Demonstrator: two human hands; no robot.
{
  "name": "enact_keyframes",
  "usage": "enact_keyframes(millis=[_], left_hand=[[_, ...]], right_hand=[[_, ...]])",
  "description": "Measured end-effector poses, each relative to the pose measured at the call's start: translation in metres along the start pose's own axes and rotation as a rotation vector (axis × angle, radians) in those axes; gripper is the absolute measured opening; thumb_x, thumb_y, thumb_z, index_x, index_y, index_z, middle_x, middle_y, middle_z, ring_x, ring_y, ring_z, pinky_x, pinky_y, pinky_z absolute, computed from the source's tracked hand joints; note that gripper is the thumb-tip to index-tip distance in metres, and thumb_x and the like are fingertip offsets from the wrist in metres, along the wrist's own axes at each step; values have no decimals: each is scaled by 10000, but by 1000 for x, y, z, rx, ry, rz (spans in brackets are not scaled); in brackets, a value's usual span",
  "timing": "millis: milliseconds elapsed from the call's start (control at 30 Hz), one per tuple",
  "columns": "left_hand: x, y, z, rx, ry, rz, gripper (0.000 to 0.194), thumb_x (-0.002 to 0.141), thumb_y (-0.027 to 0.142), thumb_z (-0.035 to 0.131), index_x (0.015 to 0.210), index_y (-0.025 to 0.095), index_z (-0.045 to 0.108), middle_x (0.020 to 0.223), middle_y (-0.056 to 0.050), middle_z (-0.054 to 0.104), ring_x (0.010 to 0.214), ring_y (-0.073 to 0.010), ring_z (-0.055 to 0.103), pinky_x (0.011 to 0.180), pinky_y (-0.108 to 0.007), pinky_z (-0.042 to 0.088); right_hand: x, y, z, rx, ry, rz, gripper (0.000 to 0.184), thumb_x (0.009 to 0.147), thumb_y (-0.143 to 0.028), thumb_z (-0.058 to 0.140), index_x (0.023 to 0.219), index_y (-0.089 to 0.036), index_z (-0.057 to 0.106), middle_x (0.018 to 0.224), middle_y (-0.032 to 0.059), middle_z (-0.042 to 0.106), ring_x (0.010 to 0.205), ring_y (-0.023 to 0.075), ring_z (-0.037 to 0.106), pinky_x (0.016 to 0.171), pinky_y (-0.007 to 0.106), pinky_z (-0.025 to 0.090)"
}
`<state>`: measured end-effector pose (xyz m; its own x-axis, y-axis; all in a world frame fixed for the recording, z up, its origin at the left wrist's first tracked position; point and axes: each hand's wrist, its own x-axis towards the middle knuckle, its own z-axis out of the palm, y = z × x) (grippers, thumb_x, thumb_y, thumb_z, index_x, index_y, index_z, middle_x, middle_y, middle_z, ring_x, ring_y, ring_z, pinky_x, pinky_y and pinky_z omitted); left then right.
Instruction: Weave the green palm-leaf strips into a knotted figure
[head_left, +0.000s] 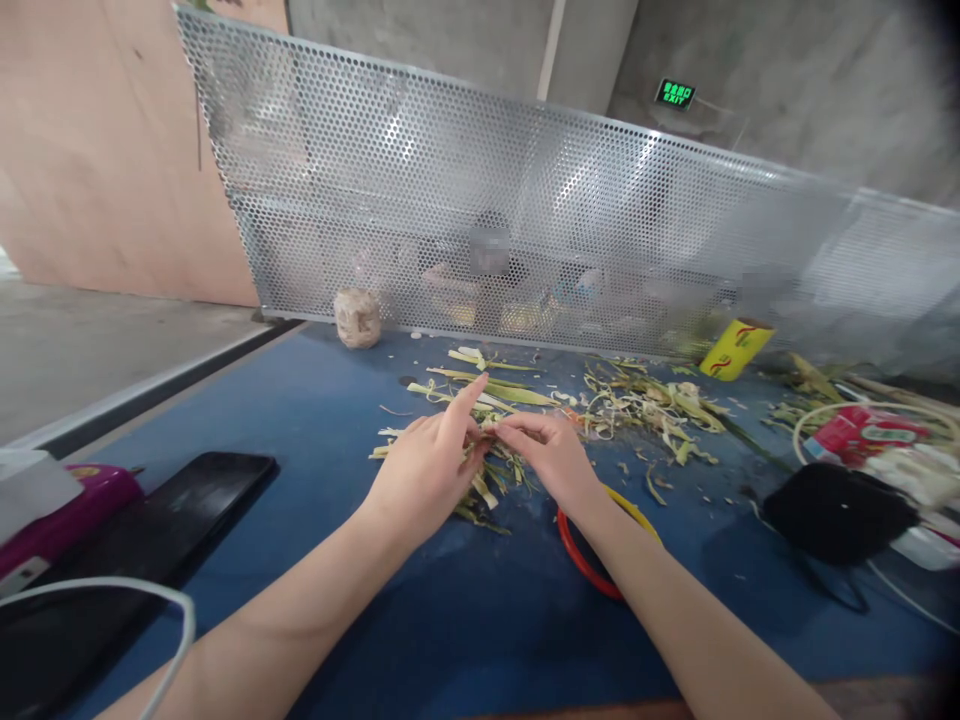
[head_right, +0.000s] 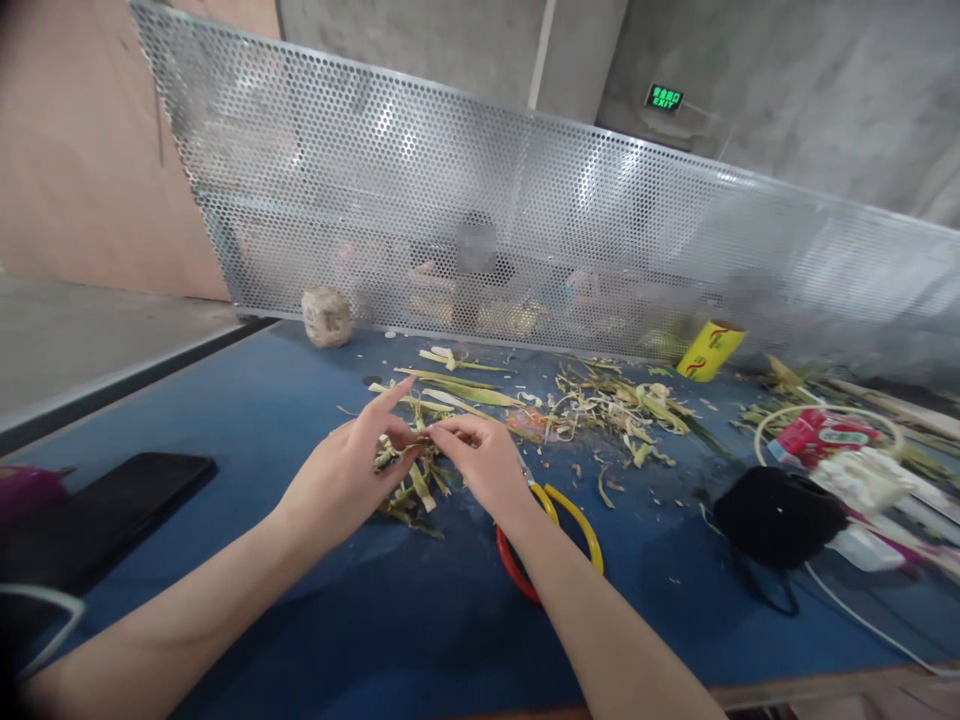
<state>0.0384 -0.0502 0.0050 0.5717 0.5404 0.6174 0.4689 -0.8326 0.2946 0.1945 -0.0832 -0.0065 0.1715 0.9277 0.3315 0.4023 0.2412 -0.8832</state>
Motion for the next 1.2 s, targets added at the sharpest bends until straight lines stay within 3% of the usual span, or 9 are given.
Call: enact_keyframes(millis=[167, 367, 633, 767, 900, 1033, 1200], left_hand=[[-1, -2, 3, 79, -11, 36, 643, 772, 127, 496, 1323, 216, 176, 896, -28, 649, 816, -192, 611, 700, -331, 475], [-1, -2, 8, 145, 55, 112, 612, 778, 117, 473, 1322, 201, 205, 882, -33, 661, 788, -186, 625, 705, -349, 494], [-1, -5, 7, 126, 124, 232, 563, 812, 125, 453, 1318, 201, 220, 890, -25, 675, 794, -180, 636, 692, -323, 511], [-1, -5, 1, 22, 89, 138, 583, 799, 102, 474, 1312, 221, 223, 863, 18, 679, 821, -154, 633, 696, -275, 505], [-1, -5, -4, -58, 93, 35, 575, 790, 107, 502, 1300, 211, 256, 818, 29, 674, 767, -124, 631, 683, -233, 496], [-1, -4, -5, -79, 97, 30, 544, 800, 124, 493, 1293, 200, 273, 832, 13, 675, 764, -125, 628, 683, -236, 490], [0, -2, -6, -93, 19, -6, 583, 779, 69, 490, 1294, 214, 259, 843, 27, 676, 733, -118, 627, 645, -221, 487]], right_hand=[[1, 0, 0, 36, -22, -43, 197, 766, -296, 519, 773, -230, 703, 776, 20, 681, 691, 148, 587, 650, 286, 454], [0, 0, 1, 151, -8, 84, 178, 697, -344, 598, 744, -208, 704, 728, 23, 678, 731, 178, 598, 674, 312, 445], [0, 1, 0, 267, -36, 104, 170, 653, -336, 664, 763, -208, 682, 727, 14, 659, 714, 162, 595, 719, 323, 444], [1, -2, -4, 243, -100, 74, 246, 666, -340, 662, 884, -228, 667, 806, 10, 652, 745, 142, 587, 741, 307, 445], [1, -4, -6, 206, -54, 91, 213, 654, -347, 669, 814, -206, 671, 818, 32, 670, 735, 150, 590, 720, 310, 454], [1, -3, -7, 157, -23, 65, 175, 657, -337, 660, 762, -198, 676, 748, 35, 675, 680, 156, 586, 676, 318, 452], [2, -2, -9, 147, -59, 4, 133, 665, -318, 655, 716, -196, 649, 759, 16, 642, 690, 136, 557, 678, 290, 428]])
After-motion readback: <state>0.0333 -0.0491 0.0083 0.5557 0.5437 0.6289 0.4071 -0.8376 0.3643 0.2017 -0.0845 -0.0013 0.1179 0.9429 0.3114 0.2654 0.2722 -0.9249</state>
